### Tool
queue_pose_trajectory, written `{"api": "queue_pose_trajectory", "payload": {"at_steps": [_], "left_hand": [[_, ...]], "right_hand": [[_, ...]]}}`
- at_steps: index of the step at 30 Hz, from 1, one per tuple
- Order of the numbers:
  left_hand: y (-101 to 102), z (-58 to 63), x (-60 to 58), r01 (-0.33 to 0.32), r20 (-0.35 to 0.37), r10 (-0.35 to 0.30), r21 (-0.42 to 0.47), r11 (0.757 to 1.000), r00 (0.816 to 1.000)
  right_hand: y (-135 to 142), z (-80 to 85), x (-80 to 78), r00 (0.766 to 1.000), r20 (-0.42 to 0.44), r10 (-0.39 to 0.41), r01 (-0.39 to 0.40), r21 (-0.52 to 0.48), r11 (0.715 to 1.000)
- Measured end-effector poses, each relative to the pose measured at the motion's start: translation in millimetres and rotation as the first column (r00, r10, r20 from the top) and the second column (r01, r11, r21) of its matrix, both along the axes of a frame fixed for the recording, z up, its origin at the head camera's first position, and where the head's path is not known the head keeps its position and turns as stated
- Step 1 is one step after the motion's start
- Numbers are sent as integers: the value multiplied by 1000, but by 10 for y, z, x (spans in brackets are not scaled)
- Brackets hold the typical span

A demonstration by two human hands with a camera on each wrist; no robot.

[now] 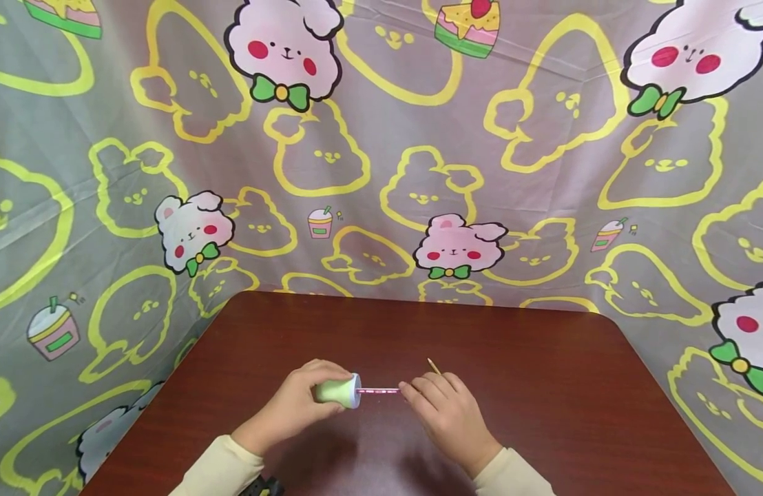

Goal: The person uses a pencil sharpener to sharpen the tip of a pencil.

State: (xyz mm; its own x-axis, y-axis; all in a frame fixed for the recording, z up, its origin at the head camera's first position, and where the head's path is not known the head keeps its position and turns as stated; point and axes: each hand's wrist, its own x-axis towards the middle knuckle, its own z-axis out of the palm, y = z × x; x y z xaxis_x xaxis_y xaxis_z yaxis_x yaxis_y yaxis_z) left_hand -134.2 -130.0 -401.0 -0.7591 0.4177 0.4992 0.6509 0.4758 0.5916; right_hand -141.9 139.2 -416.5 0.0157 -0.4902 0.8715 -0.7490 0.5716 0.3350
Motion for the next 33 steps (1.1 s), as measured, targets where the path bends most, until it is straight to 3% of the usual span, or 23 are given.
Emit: {"api": "queue_pose_trajectory", "payload": {"at_steps": [2, 5, 10, 12, 14, 15, 16, 17, 18, 19, 20, 22, 23, 24, 25, 26, 28, 31, 33], "left_hand": [[-1, 15, 6, 10, 60, -10, -2, 1000, 998], [-2, 29, 18, 18, 113, -18, -3, 1000, 993], [10, 31, 40, 19, 82, -19, 1, 1000, 996], [20, 24, 49, 15, 44, -15, -5, 1000, 999], [27, 15, 59, 9, -5, -9, -19, 1000, 1000], [32, 10, 62, 4, -34, -5, -29, 1000, 999], [35, 2, 61, -2, -69, -1, -41, 999, 998], [39, -9, 57, -7, -108, 1, -52, 999, 994], [44, -18, 51, -8, -147, -2, -62, 998, 989], [46, -27, 47, -9, -186, -4, -73, 997, 982], [48, -34, 41, -9, -223, -9, -82, 997, 975], [54, -46, 30, -4, -282, -22, -92, 996, 959], [58, -50, 28, 2, -299, -30, -93, 996, 954], [62, -52, 29, 7, -312, -36, -94, 996, 949], [65, -54, 30, 10, -324, -40, -95, 995, 945], [67, -57, 30, 13, -334, -43, -92, 996, 942], [71, -63, 28, 19, -356, -48, -86, 996, 933], [74, -70, 23, 25, -396, -56, -82, 996, 917], [72, -74, 20, 28, -417, -59, -80, 996, 907]], "right_hand": [[6, 5, -3, 998, -67, 13, -13, 8, 1000], [7, 19, 1, 995, -93, 27, -26, 14, 1000], [-9, 8, 8, 998, -32, 58, -58, 1, 998], [-21, -18, 13, 998, 26, 63, -62, -17, 998], [-32, -51, 30, 989, 136, 59, -54, -39, 998], [-37, -63, 49, 975, 216, 52, -42, -49, 998], [-41, -60, 74, 945, 324, 51, -33, -60, 998], [-42, -48, 100, 880, 471, 60, -30, -72, 997], [-34, -26, 121, 772, 630, 86, -37, -91, 995], [-27, 4, 136, 619, 776, 121, -44, -120, 992], [-21, 44, 146, 441, 882, 164, -36, -165, 986], [3, 123, 150, 85, 968, 237, 35, -241, 970], [16, 153, 140, -54, 960, 273, 73, -269, 960], [26, 175, 127, -151, 940, 307, 99, -294, 951], [30, 190, 117, -214, 919, 332, 121, -312, 942], [33, 200, 108, -255, 902, 348, 139, -321, 937], [38, 204, 91, -314, 874, 370, 162, -334, 928], [42, 191, 68, -371, 841, 395, 187, -349, 918], [43, 179, 59, -394, 825, 406, 193, -358, 914]]}}
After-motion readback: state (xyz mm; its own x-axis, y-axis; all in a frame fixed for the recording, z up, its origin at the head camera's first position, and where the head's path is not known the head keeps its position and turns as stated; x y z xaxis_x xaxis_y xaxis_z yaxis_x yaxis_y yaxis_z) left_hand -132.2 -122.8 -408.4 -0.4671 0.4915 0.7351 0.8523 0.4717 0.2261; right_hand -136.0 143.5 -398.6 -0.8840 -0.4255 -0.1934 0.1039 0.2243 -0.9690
